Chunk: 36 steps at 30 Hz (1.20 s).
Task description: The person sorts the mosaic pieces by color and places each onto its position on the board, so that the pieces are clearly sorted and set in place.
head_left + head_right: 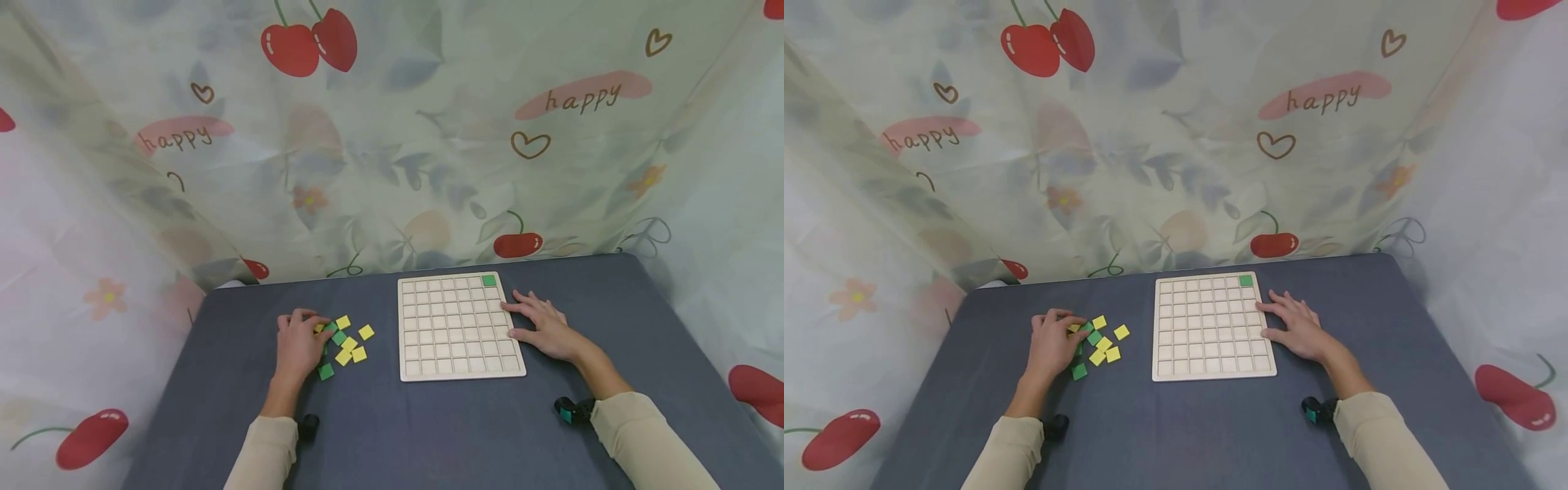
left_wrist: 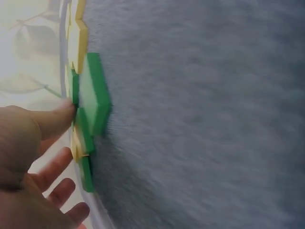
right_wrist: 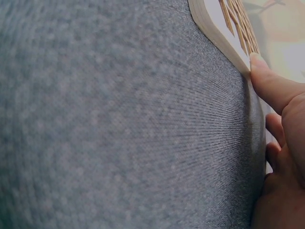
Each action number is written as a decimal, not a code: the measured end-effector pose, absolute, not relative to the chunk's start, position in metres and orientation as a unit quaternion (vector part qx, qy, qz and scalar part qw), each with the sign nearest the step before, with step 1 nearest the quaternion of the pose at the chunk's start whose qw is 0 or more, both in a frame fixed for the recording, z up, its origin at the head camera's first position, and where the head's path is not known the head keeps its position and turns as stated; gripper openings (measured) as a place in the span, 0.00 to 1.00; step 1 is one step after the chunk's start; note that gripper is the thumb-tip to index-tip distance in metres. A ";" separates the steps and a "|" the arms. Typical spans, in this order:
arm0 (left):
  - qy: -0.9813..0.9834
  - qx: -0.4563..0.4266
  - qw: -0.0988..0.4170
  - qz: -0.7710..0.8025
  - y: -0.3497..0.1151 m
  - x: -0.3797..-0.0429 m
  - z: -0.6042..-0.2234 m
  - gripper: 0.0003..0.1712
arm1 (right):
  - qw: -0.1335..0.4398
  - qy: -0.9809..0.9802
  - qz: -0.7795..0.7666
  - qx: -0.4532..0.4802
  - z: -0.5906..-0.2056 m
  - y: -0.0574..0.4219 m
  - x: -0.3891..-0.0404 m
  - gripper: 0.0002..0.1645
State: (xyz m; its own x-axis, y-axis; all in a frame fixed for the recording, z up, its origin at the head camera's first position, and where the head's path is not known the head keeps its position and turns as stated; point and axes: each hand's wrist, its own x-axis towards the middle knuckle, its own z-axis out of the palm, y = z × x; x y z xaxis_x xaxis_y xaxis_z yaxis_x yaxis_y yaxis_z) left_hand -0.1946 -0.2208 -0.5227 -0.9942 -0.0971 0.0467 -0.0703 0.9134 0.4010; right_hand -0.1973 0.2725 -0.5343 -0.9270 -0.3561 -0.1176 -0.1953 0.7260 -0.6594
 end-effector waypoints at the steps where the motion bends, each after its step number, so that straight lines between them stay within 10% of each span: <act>1: -0.975 0.046 0.030 -0.215 -0.220 -0.196 -0.522 0.16 | 0.119 0.922 -0.338 -0.149 -0.534 0.273 -0.197 0.38; 36: -0.922 0.030 0.052 -0.383 -0.173 -0.226 -0.484 0.10 | 0.114 0.921 -0.342 -0.146 -0.538 0.274 -0.197 0.39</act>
